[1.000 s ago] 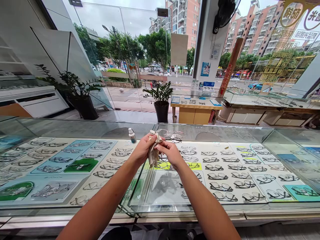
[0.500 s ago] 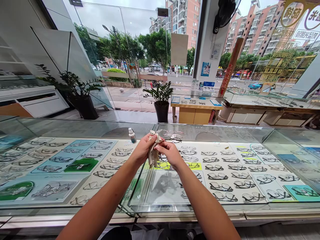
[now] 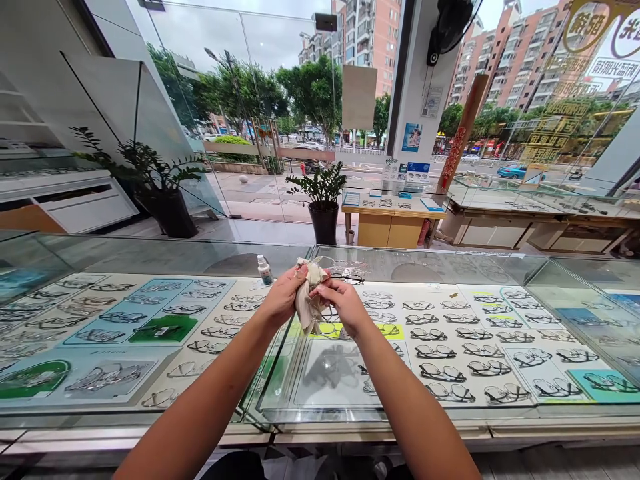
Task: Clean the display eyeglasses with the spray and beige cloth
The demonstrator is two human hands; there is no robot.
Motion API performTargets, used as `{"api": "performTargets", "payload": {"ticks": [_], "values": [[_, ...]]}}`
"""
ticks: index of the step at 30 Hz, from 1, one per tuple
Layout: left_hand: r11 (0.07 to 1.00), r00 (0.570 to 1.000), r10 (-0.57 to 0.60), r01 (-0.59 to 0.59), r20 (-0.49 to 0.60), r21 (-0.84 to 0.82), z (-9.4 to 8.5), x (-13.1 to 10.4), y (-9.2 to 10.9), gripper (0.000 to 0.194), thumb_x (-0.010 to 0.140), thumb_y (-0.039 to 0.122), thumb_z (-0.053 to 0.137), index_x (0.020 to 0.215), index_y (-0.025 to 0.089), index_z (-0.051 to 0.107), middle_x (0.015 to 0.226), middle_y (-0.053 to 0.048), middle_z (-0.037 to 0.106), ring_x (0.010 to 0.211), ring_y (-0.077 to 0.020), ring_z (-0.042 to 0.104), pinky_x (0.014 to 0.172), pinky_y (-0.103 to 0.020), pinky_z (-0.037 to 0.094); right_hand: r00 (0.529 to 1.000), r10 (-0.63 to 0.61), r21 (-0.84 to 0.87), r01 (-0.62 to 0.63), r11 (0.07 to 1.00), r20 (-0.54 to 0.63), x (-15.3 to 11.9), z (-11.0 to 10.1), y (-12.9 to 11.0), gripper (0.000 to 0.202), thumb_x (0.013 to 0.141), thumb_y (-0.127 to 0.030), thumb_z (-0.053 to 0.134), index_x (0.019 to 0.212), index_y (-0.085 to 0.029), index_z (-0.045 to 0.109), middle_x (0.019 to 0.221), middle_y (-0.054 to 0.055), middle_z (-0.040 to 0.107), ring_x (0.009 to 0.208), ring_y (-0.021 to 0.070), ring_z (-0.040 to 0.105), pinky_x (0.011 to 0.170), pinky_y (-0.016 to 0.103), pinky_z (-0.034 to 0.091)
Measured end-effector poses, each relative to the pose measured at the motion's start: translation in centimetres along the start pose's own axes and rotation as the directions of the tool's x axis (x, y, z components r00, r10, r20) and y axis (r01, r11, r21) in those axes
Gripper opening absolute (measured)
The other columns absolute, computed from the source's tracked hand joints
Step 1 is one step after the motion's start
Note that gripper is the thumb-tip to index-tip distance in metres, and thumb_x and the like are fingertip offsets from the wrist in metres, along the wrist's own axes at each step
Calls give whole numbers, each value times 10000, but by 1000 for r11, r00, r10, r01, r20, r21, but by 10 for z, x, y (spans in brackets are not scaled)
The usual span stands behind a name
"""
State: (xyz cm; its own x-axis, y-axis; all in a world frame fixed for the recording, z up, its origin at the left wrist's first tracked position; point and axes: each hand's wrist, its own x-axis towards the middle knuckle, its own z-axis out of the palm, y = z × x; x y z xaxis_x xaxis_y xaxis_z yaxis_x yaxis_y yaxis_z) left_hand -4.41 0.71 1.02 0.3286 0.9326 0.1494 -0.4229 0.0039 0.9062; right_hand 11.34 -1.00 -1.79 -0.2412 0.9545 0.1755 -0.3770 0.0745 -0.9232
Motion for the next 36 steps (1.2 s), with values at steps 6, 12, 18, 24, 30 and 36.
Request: {"api": "performTargets", "payload": {"ticks": [6,12,18,24,30,36], "values": [[998,993,55,-53,-102,24,7,-2,-3,574,678,553,971,958,176,642,775,-18,749,534,-145,657,505,-276,581,998,-44,-41,45,998,39,-1,4,2,359,742,-535,881,787,-196,770,778,15,641,714,148,457,687,304,370],[998,995,47,-44,-87,36,2,2,-3,617,747,734,845,873,162,649,676,-23,712,471,-131,607,469,-267,546,999,-11,-16,12,1000,34,-2,6,1,342,727,-511,889,787,-190,786,829,31,674,708,141,451,684,307,368],[990,994,100,-96,-33,100,7,-5,4,530,703,497,971,998,173,673,838,-23,767,602,-143,686,576,-262,594,1000,-18,76,18,997,4,-4,7,0,365,707,-521,923,811,-202,780,811,21,661,711,142,476,679,298,379],[987,975,133,-113,-179,116,6,-1,-4,625,746,762,827,811,186,594,665,-6,712,429,-106,553,419,-236,478,997,-43,-28,45,999,67,-5,11,5,329,744,-520,892,784,-206,800,838,21,660,713,144,462,688,306,385],[995,997,67,-64,-38,80,5,-1,3,585,731,643,906,973,155,691,849,-60,785,634,-155,706,597,-270,602,1000,6,62,-6,998,-8,-2,4,0,354,717,-528,905,793,-199,795,828,46,708,699,147,460,677,314,363],[988,988,113,-101,-101,114,8,-3,0,546,716,605,930,886,180,634,663,17,697,479,-119,599,464,-244,534,1000,-15,60,14,998,22,-5,12,2,361,718,-523,918,837,-203,802,862,26,686,721,138,458,682,301,353]]}}
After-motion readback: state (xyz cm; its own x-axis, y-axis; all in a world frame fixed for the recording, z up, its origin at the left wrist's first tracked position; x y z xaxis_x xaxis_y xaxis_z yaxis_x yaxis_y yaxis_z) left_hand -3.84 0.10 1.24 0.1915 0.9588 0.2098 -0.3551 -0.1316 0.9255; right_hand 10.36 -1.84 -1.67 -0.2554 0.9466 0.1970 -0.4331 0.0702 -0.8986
